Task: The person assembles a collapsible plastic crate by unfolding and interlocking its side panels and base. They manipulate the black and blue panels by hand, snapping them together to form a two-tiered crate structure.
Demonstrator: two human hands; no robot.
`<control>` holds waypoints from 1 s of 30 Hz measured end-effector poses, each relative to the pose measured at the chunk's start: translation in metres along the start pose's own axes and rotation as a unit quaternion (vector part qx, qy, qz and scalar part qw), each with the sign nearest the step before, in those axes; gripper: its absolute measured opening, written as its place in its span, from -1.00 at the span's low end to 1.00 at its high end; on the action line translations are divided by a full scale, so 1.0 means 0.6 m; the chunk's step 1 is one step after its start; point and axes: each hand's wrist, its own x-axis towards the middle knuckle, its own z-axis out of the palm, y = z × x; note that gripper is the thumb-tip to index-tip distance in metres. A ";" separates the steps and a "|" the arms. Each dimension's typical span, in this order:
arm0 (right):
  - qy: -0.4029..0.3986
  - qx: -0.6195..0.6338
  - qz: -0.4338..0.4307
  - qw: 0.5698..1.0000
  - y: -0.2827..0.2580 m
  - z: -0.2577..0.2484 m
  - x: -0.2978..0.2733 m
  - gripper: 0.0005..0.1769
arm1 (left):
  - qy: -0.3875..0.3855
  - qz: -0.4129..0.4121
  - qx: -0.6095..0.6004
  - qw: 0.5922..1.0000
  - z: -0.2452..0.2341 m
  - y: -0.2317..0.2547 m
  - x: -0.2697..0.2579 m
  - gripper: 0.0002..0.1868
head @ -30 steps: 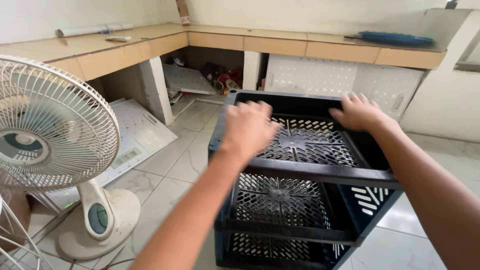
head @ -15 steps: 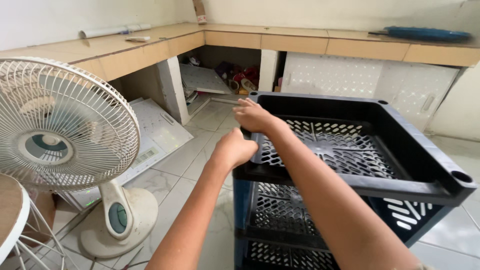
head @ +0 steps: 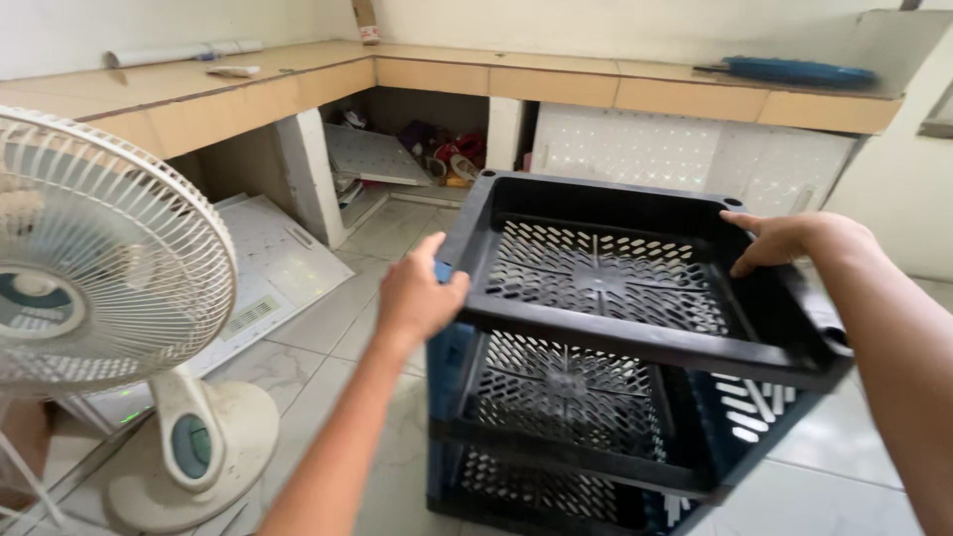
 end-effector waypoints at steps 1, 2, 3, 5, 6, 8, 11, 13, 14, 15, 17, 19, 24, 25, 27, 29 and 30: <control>-0.032 0.085 0.004 0.996 0.027 0.010 0.002 0.25 | -0.037 -0.039 -0.030 0.998 0.007 -0.025 0.022 -0.31; 0.024 0.084 -0.037 0.995 0.034 0.025 0.006 0.07 | -0.075 -0.078 -0.060 0.992 0.013 -0.049 0.050 -0.29; 0.079 0.083 -0.079 0.990 0.034 0.044 0.005 -0.10 | -0.086 -0.082 -0.092 0.989 0.019 -0.072 0.075 -0.29; 0.164 0.114 -0.182 0.963 0.020 0.075 -0.012 -0.51 | -0.056 -0.082 -0.115 0.988 0.046 -0.104 0.112 -0.28; 0.194 0.148 -0.240 0.939 0.008 0.087 -0.025 -0.56 | -0.014 -0.078 -0.106 0.991 0.058 -0.114 0.125 -0.28; 0.183 0.166 -0.299 0.922 -0.011 0.102 -0.061 -0.52 | 0.073 -0.106 -0.060 0.990 0.077 -0.116 0.135 -0.18; 0.234 0.274 -0.376 0.854 -0.022 0.106 -0.117 -0.44 | 0.205 -0.173 0.007 0.963 0.095 -0.051 0.092 0.03; 0.251 0.343 -0.400 0.812 -0.032 0.097 -0.135 -0.42 | 0.290 -0.167 0.008 0.942 0.099 0.025 0.039 0.11; 0.240 0.365 -0.400 0.806 -0.035 0.095 -0.139 -0.40 | 0.202 -0.222 -0.176 0.938 0.108 0.072 -0.005 0.21; 0.228 0.388 -0.400 0.798 -0.041 0.100 -0.141 -0.38 | 0.103 -0.256 -0.193 0.941 0.117 0.119 -0.042 0.35; 0.246 0.397 -0.394 0.792 -0.047 0.116 -0.146 -0.39 | -0.036 -0.286 -0.306 0.907 0.141 0.210 -0.110 0.45; 0.250 0.432 -0.360 0.788 -0.049 0.129 -0.160 -0.41 | -0.054 -0.272 -0.354 0.893 0.153 0.240 -0.123 0.43; 0.364 0.363 -0.215 0.830 -0.099 0.136 -0.254 -0.40 | -0.014 -0.209 -0.382 0.900 0.237 0.160 -0.077 0.29; 0.403 0.314 -0.195 0.837 -0.127 0.134 -0.278 -0.45 | 0.016 -0.113 -0.330 0.937 0.259 0.126 -0.042 0.32; 0.400 0.253 -0.147 0.868 -0.194 0.130 -0.320 -0.53 | -0.085 -0.081 -0.365 0.923 0.278 0.040 0.021 0.38; 0.337 0.232 -0.145 0.901 -0.256 0.136 -0.347 -0.65 | -0.251 -0.141 -0.393 0.874 0.272 -0.030 0.106 0.45; 0.313 0.222 -0.171 0.908 -0.270 0.138 -0.355 -0.65 | -0.285 -0.138 -0.337 0.887 0.266 -0.048 0.144 0.49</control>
